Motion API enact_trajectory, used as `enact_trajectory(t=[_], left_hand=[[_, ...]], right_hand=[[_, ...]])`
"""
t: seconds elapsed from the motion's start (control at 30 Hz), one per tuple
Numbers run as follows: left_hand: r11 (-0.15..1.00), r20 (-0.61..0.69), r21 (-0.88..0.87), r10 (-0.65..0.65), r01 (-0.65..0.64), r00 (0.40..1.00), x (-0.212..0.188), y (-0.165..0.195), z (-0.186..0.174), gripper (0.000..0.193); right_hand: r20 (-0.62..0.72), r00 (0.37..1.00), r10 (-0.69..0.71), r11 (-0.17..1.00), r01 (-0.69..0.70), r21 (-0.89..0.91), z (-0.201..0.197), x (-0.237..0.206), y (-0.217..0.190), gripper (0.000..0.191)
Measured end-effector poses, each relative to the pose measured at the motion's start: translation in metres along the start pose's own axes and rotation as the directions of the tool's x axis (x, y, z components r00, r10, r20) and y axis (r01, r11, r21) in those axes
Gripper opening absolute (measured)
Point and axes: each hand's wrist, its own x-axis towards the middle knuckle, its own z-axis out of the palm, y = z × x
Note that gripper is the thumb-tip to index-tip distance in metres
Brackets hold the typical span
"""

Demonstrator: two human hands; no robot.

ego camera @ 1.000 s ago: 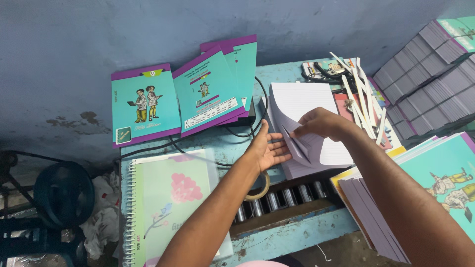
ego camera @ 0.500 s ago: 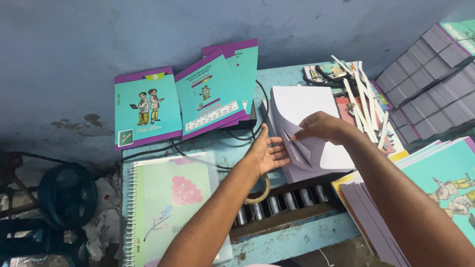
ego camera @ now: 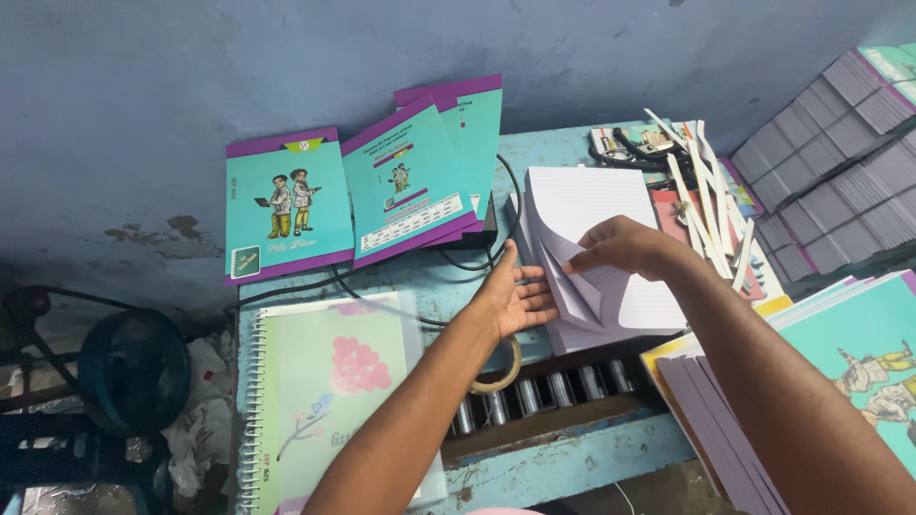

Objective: The person inserts loose lined paper into a teal and purple notebook cover, then places the assembled notebook onto a stack. The person repeats this process with additional covers and paper stacks.

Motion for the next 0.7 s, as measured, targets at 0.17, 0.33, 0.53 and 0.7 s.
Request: enact_trajectory(t=[0.17, 0.33, 0.53, 0.7], left_hand=[[1.0, -0.001, -0.001, 0.003, -0.003, 1.0, 0.0019, -0.0011, -0.0018, 0.093], [1.0, -0.009, -0.011, -0.001, 0.0, 1.0, 0.0031, -0.0017, -0.0027, 0.091], [1.0, 0.001, -0.012, 0.004, -0.004, 1.0, 0.0014, -0.0015, -0.002, 0.092], [1.0, -0.005, -0.006, 0.013, -0.013, 1.0, -0.0016, -0.0019, -0.0005, 0.092]], right_hand=[[0.001, 1.0, 0.004, 1.0, -0.004, -0.012, 0.0008, 0.0015, 0.001, 0.081], [0.008, 1.0, -0.018, 1.0, 0.018, 0.004, 0.0, 0.0016, 0.0003, 0.078], [0.03, 0.999, 0.011, 0.999, -0.009, -0.044, -0.0013, 0.0018, -0.0032, 0.056], [0.012, 1.0, -0.012, 1.0, 0.012, -0.026, -0.0011, 0.0002, -0.0045, 0.052]])
